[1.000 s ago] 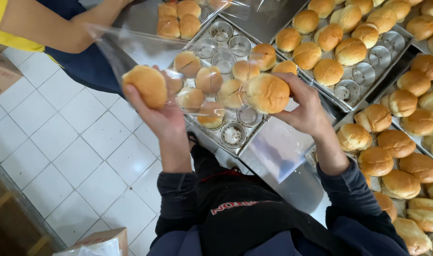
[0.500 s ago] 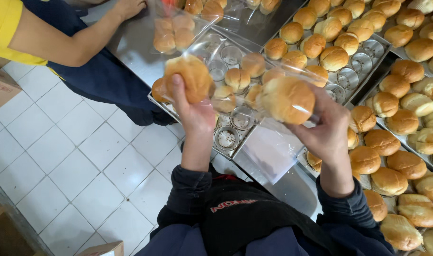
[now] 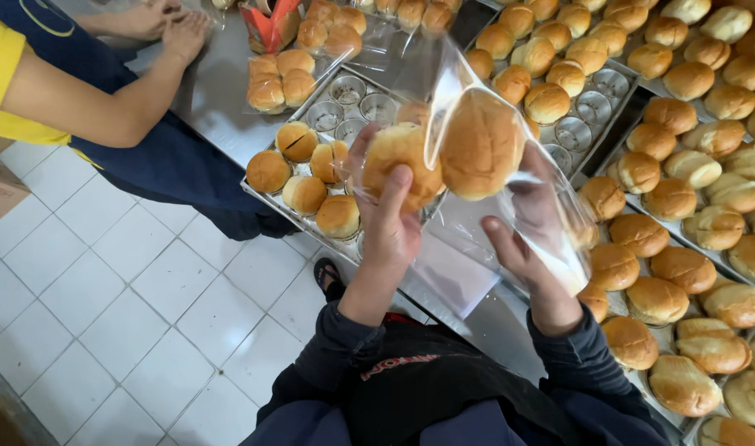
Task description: The person puts several buns into plastic bags by hand and places a small packet inside one of the bags.
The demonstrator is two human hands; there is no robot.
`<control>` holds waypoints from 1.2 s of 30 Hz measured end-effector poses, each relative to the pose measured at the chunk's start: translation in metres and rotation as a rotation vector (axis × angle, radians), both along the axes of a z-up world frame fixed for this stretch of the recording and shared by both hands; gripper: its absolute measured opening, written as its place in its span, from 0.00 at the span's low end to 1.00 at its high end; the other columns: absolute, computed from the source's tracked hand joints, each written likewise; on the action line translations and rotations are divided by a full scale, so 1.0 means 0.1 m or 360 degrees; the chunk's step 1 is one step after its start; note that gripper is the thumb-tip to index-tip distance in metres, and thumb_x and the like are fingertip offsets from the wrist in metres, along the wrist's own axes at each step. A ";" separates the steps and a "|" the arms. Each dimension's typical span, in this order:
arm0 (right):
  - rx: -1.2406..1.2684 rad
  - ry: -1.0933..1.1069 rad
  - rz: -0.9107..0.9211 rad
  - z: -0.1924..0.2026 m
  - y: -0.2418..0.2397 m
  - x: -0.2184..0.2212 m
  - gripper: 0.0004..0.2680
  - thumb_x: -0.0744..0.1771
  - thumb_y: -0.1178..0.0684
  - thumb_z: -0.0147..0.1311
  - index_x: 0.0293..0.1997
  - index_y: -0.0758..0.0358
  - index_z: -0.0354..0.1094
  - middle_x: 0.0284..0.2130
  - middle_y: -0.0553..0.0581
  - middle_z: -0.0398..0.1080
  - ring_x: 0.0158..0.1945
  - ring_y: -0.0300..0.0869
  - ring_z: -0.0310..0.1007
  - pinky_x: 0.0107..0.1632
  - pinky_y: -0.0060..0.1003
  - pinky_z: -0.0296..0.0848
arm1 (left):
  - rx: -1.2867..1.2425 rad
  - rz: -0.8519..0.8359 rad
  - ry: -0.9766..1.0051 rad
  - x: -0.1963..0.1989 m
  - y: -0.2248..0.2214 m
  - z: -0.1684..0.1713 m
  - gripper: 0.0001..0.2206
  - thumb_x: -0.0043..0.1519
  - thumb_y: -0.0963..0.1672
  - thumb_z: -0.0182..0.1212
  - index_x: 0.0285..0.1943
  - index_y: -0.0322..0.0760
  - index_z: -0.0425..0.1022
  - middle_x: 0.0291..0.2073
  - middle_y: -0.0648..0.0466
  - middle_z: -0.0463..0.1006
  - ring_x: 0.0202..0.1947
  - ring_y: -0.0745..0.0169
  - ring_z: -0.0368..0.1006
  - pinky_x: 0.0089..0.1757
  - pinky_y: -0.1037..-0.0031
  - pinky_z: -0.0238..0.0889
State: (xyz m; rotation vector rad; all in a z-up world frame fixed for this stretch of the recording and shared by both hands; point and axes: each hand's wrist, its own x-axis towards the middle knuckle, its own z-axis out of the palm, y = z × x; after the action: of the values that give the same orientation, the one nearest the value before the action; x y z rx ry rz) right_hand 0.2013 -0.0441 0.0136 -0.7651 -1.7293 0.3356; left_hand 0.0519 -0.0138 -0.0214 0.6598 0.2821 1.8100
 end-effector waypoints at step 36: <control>0.0472 -0.0772 0.0216 0.28 -0.41 0.55 0.08 0.60 0.58 0.55 0.40 0.64 0.72 0.48 0.76 0.64 0.43 0.58 0.66 0.39 0.42 0.70 | 0.0706 -0.0773 0.1007 -0.06 -0.19 0.57 0.34 0.41 0.43 0.75 0.57 0.33 0.63 0.48 0.45 0.70 0.51 0.55 0.67 0.54 0.65 0.61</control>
State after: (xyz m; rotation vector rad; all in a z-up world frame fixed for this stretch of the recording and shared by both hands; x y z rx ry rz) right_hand 0.2566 -0.0848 0.0420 -0.5376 -2.2308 -0.0260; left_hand 0.0463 -0.0331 0.0356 1.4786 0.1143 1.1604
